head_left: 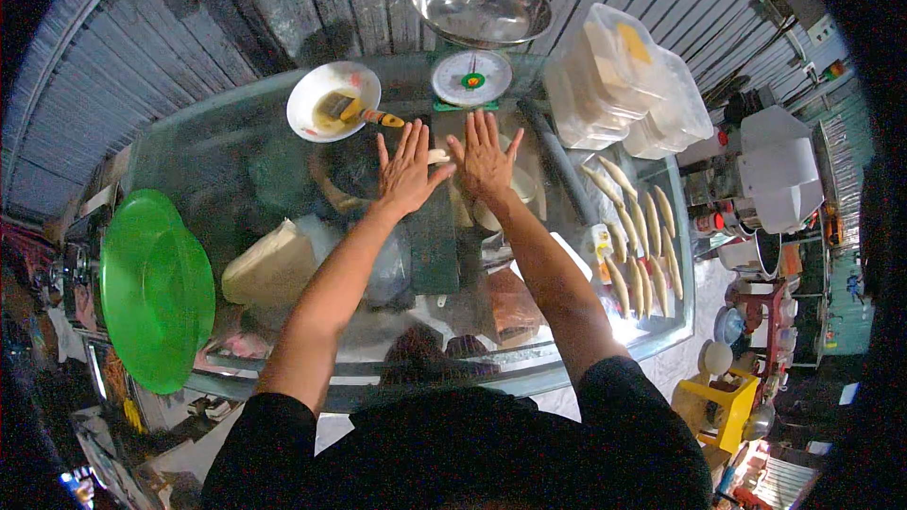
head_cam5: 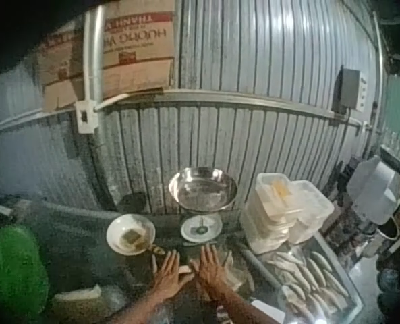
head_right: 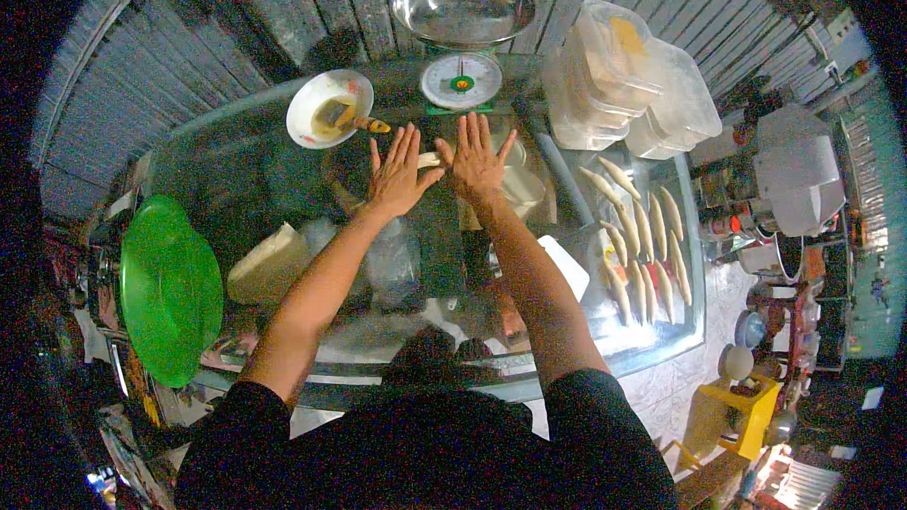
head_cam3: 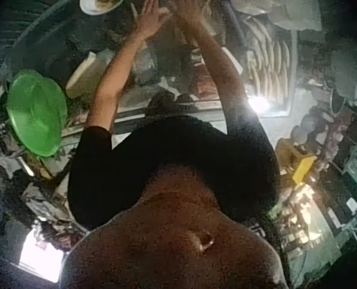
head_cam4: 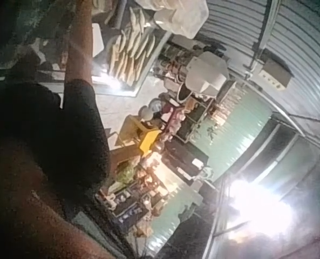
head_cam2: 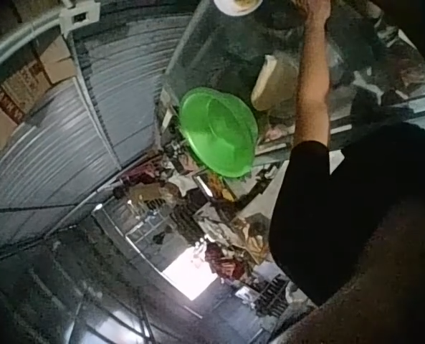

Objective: Rolling and shaping pieces of dough into long rolls and small balls on a glass table.

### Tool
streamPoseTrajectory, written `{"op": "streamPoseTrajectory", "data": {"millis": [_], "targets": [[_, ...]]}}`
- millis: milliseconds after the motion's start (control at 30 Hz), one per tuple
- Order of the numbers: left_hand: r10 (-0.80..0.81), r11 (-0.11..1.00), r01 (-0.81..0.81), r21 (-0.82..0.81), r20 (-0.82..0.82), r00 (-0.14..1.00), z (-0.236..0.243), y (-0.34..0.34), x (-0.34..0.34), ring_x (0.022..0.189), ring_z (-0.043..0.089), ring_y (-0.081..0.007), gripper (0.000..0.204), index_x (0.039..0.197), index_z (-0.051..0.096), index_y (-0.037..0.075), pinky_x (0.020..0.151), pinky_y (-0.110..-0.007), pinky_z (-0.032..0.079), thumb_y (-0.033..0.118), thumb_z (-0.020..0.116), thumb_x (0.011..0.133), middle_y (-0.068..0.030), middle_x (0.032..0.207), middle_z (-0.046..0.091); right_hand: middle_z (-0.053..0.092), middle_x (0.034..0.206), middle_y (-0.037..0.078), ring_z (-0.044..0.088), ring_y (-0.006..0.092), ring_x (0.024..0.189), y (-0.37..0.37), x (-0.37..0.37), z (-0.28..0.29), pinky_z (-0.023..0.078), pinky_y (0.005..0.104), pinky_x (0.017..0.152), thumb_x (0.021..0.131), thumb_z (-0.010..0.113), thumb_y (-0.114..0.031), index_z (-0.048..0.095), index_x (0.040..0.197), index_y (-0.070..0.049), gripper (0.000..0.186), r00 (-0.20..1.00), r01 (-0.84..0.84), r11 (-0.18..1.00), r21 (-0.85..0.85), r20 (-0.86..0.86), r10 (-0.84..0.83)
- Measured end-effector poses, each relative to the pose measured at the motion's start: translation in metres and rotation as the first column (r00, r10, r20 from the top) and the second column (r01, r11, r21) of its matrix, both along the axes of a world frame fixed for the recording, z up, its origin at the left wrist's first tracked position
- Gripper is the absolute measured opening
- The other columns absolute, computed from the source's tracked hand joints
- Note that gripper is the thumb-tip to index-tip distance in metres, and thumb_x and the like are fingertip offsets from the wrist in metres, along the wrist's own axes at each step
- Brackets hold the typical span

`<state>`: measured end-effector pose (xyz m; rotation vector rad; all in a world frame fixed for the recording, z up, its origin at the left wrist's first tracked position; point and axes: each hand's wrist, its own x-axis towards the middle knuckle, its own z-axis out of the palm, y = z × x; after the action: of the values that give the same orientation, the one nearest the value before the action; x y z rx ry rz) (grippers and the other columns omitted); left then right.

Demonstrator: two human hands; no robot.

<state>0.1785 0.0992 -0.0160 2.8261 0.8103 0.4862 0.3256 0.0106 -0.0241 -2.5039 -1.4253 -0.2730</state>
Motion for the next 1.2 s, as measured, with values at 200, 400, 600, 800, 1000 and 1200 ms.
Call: {"op": "streamPoseTrajectory", "data": {"millis": [200, 400, 600, 800, 1000, 1200], "targets": [[-0.062, 0.998, 0.061, -0.023, -0.038, 0.997, 0.004, -0.055, -0.062, 0.151, 0.017, -0.0263, 0.094, 0.153, 0.021, -0.003, 0.117, -0.064, -0.002, 0.062, 0.051, 0.092, -0.0155, 0.161, 0.024, 0.035, 0.158, 0.005, 0.029, 0.019, 0.148, -0.065, -0.04, -0.005, 0.003, 0.0734, 0.112, 0.098, 0.041, -0.058, 0.032, 0.153, -0.008, 0.075, 0.988, -0.147, 0.989, -0.007, 0.044, 0.147], [-0.038, 0.999, 0.038, -0.025, -0.024, 0.999, 0.023, -0.086, -0.1, 0.151, 0.017, -0.0306, 0.096, 0.155, 0.015, -0.004, 0.116, -0.066, 0.0, 0.052, 0.058, 0.091, -0.0183, 0.163, 0.015, 0.029, 0.161, 0.007, 0.022, 0.02, 0.15, -0.112, -0.063, 0.024, 0.002, 0.0679, 0.115, 0.101, 0.04, -0.052, 0.024, 0.156, -0.008, 0.072, 0.976, -0.202, 0.978, -0.048, -0.098, 0.197], [-0.172, 0.984, 0.168, -0.053, -0.088, 0.981, 0.021, -0.1, -0.076, 0.152, 0.012, -0.0272, 0.095, 0.156, 0.016, 0.0, 0.117, -0.065, 0.0, 0.044, 0.063, 0.087, -0.0143, 0.164, 0.014, 0.027, 0.162, 0.004, 0.018, 0.0219, 0.151, -0.107, -0.081, 0.01, -0.001, 0.0648, 0.117, 0.105, 0.033, -0.044, 0.027, 0.156, -0.01, 0.061, 0.95, -0.287, 0.958, 0.029, -0.117, 0.288], [-0.192, 0.978, 0.196, 0.076, -0.056, 0.98, 0.012, -0.037, -0.019, 0.152, 0.012, -0.0254, 0.089, 0.152, 0.029, -0.001, 0.119, -0.063, 0.003, 0.031, 0.069, 0.08, -0.0103, 0.164, 0.016, 0.03, 0.161, 0.002, 0.022, 0.0252, 0.15, -0.045, -0.038, 0.009, 0.002, 0.0716, 0.113, 0.103, 0.032, -0.047, 0.034, 0.153, -0.015, 0.059, 0.969, -0.208, 0.978, 0.022, -0.132, 0.209], [-0.151, 0.984, 0.161, 0.075, -0.121, 0.981, 0.004, -0.015, -0.004, 0.151, 0.015, -0.0246, 0.077, 0.148, 0.04, 0.001, 0.119, -0.062, 0.003, 0.031, 0.068, 0.082, -0.0074, 0.163, 0.02, 0.03, 0.161, 0.0, 0.022, 0.0265, 0.15, -0.021, -0.027, 0.011, 0.004, 0.0755, 0.11, 0.101, 0.036, -0.049, 0.035, 0.153, -0.018, 0.06, 0.984, -0.164, 0.984, -0.073, -0.089, 0.157], [-0.213, 0.976, 0.208, -0.067, -0.085, 0.973, 0.02, -0.079, -0.074, 0.151, 0.015, -0.0289, 0.092, 0.157, 0.014, 0.003, 0.119, -0.062, 0.003, 0.049, 0.059, 0.091, -0.012, 0.164, 0.017, 0.025, 0.162, 0.004, 0.02, 0.0256, 0.15, -0.111, -0.065, 0.031, 0.003, 0.0658, 0.117, 0.101, 0.04, -0.05, 0.023, 0.157, -0.015, 0.068, 0.942, -0.331, 0.941, -0.068, -0.081, 0.326]]}}
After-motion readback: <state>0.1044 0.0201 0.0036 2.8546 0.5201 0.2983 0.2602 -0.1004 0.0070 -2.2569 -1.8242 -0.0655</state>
